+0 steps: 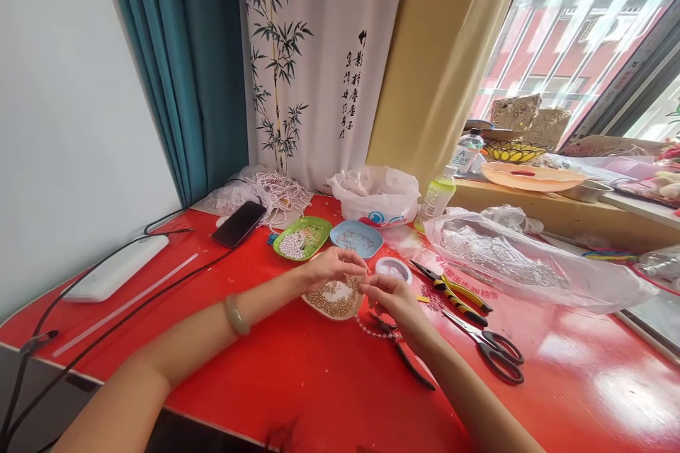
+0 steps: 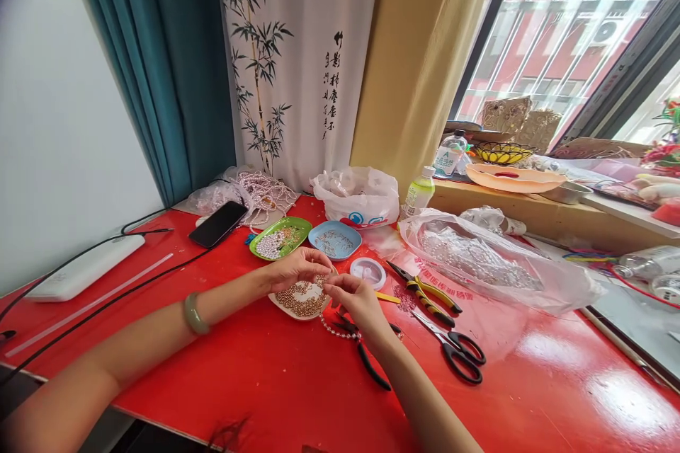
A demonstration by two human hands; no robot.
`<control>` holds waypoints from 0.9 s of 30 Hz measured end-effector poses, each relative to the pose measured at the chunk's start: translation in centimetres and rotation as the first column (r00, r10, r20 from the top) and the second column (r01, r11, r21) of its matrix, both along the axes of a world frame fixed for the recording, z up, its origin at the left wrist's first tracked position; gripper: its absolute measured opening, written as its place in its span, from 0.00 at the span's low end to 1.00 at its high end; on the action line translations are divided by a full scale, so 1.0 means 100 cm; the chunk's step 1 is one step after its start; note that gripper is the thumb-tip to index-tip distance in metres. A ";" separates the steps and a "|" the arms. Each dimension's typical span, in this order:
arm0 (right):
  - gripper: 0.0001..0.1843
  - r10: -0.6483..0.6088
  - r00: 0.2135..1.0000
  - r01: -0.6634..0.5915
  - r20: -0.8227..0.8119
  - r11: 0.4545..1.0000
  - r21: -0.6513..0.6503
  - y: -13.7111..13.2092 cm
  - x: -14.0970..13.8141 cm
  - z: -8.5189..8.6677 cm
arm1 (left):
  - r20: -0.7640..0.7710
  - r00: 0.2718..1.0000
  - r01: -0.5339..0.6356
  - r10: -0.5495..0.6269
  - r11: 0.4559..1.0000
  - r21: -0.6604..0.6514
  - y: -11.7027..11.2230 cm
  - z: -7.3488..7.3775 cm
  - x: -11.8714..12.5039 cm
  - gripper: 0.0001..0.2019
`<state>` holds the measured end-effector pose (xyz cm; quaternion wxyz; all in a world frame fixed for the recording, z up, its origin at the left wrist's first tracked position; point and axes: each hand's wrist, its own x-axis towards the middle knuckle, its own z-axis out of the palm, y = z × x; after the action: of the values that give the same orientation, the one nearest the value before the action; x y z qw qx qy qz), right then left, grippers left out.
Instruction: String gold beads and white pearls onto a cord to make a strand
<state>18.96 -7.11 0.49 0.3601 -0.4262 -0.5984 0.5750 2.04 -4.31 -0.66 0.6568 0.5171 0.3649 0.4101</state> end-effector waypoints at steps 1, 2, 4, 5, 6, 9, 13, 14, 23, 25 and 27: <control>0.11 0.001 1.000 -0.001 0.000 1.000 0.010 0.000 0.000 0.000 | 0.008 1.000 -0.004 0.004 1.000 0.005 -0.001 -0.001 0.001 0.09; 0.11 -0.002 1.000 0.002 -0.003 1.000 0.023 0.000 0.001 0.000 | 0.015 1.000 -0.006 0.006 1.000 0.008 -0.001 -0.001 0.003 0.09; 0.12 -0.016 1.000 0.017 -0.018 0.998 0.058 0.002 0.002 0.000 | 0.025 1.000 0.003 -0.003 1.000 0.006 -0.002 -0.001 0.004 0.11; 0.13 -0.026 0.999 0.029 -0.028 0.997 0.078 0.003 0.002 -0.001 | 0.027 1.000 0.014 -0.014 1.000 0.000 -0.002 0.000 0.005 0.12; 0.14 -0.039 0.999 0.043 -0.037 0.994 0.100 0.004 0.002 -0.002 | 0.027 0.999 0.028 -0.028 1.000 -0.007 -0.003 0.001 0.005 0.13; 0.15 -0.093 0.994 0.101 -0.057 0.980 0.173 0.009 0.004 -0.006 | 0.022 0.998 0.055 -0.054 0.998 -0.023 -0.005 0.005 0.005 0.15; 0.14 -0.182 0.980 0.196 -0.078 0.946 0.257 0.013 0.008 -0.007 | -0.007 0.997 0.077 -0.077 0.997 -0.008 -0.010 0.005 0.010 0.14; 0.14 -0.197 0.977 0.212 -0.083 0.941 0.265 0.013 0.010 -0.006 | -0.027 0.995 0.091 -0.091 0.996 0.001 -0.012 0.004 0.012 0.14; 0.14 -0.270 0.945 0.307 -0.186 0.928 0.211 0.011 0.014 0.001 | -0.072 0.992 0.103 -0.104 0.995 -0.014 -0.020 0.005 0.023 0.08; 0.15 -0.241 0.950 0.274 -0.200 0.948 0.160 0.011 0.014 0.001 | -0.031 0.995 0.098 -0.100 0.994 -0.045 -0.019 0.008 0.023 0.08; 0.16 -0.174 0.964 0.196 -0.200 0.976 0.096 0.010 0.012 0.001 | 0.014 0.998 0.067 -0.066 0.996 -0.062 -0.018 0.010 0.022 0.08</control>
<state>20.16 -6.08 0.59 0.4916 -0.4021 -0.5507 0.5416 4.26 -6.12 0.36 0.6880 0.5058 0.3562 0.3794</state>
